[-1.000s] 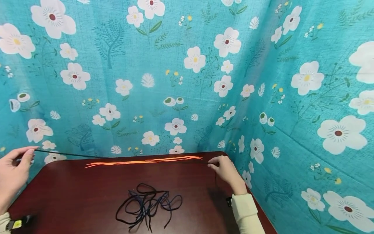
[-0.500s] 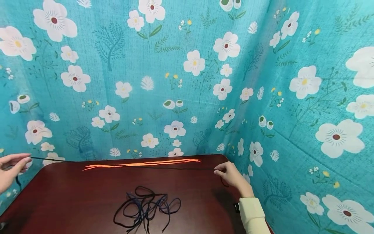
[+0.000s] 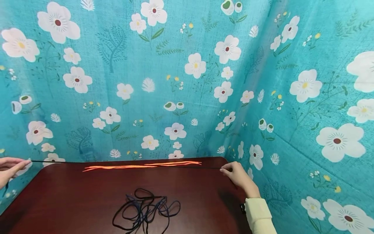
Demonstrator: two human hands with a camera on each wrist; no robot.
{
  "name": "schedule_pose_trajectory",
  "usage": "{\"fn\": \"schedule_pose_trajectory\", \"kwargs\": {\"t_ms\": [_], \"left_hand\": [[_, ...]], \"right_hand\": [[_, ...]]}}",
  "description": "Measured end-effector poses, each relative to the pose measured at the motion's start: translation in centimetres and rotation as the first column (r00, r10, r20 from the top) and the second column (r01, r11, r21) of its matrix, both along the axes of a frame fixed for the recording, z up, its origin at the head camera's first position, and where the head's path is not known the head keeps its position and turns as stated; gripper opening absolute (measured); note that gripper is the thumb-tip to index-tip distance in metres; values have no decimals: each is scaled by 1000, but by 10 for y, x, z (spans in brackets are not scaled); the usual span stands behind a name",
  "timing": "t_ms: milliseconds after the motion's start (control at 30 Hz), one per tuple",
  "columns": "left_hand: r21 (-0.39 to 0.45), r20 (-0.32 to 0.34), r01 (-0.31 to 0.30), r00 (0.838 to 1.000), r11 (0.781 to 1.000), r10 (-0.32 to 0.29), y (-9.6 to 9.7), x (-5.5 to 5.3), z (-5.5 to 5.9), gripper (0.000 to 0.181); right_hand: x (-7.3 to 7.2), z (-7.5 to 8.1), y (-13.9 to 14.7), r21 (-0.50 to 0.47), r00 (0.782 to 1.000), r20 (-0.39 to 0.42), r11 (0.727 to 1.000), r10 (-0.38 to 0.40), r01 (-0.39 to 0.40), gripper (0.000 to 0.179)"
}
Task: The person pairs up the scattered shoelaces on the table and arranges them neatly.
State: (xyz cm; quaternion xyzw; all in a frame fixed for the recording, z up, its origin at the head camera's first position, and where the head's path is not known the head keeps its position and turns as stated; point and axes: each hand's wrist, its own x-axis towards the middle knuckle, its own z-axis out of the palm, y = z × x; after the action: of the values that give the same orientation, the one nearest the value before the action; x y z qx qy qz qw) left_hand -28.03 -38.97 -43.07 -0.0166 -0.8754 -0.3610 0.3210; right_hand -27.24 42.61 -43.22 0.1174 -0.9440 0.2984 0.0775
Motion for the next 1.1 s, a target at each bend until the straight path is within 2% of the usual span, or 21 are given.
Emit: {"fn": "schedule_pose_trajectory", "kwargs": {"t_ms": [267,433,667,767,933,1100], "left_hand": [[-163,70,39,997,986,-28,-6,1,-6,18],[-127,60,29,998,991,-21,-6,0,-8,18],[-61,45,-41,998,997,43,-7,-1,-6,18],[-73,59,-61,996,995,66,-9,-1,-7,22],[-116,86,-36,995,993,46,-12,-3,-9,22],[-194,48,-52,997,980,63,-11,-1,-11,20]], "right_hand": [[-1,-2,7,48,999,-41,999,26,-24,21],[-5,-2,14,39,997,-73,999,-24,27,20],[-7,0,26,46,983,-102,987,-152,157,20],[-9,1,29,52,980,-110,983,-168,174,22],[-14,-1,33,74,983,-109,985,-149,158,23],[-16,-7,35,79,986,-104,988,-127,136,25]]}}
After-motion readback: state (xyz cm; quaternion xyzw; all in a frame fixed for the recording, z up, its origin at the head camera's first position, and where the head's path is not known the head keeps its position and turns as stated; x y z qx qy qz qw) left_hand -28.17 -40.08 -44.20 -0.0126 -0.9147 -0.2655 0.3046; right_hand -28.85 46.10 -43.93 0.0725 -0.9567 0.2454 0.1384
